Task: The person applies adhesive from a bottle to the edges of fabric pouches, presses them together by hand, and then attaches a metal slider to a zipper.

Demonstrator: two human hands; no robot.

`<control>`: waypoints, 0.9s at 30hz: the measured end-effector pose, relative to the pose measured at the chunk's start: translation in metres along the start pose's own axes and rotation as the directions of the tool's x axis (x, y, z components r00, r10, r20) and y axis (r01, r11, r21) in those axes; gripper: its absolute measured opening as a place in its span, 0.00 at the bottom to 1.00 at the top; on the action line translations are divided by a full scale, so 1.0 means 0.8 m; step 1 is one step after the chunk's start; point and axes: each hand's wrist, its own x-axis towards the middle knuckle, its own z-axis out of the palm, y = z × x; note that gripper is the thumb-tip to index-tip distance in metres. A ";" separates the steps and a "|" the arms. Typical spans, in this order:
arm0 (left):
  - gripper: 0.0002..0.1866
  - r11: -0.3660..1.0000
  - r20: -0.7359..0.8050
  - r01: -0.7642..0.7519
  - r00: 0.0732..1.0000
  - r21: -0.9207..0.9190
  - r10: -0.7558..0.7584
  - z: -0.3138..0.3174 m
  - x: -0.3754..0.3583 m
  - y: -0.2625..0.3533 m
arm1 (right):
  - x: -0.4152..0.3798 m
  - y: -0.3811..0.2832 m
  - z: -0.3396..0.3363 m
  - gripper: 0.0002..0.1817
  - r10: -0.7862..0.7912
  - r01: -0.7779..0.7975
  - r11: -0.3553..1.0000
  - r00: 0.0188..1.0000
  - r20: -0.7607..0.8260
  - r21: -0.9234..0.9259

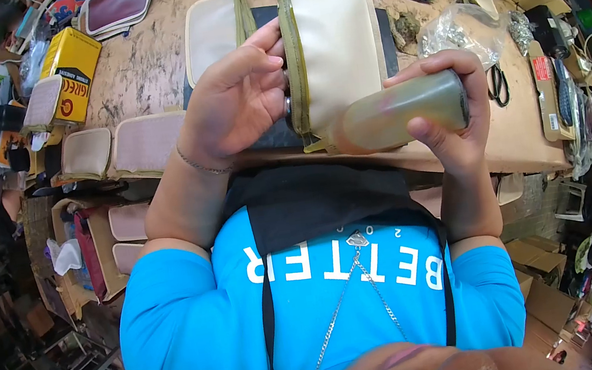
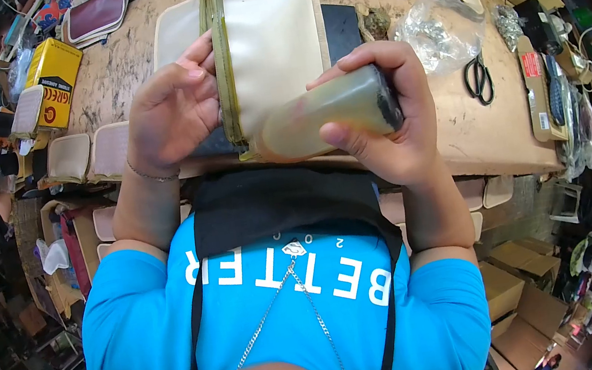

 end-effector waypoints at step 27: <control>0.20 0.900 0.083 -0.042 0.997 0.433 0.007 -0.094 -0.003 -0.043 | 0.062 -0.019 -0.072 0.32 -0.109 0.081 0.990 0.961 -0.255 -0.118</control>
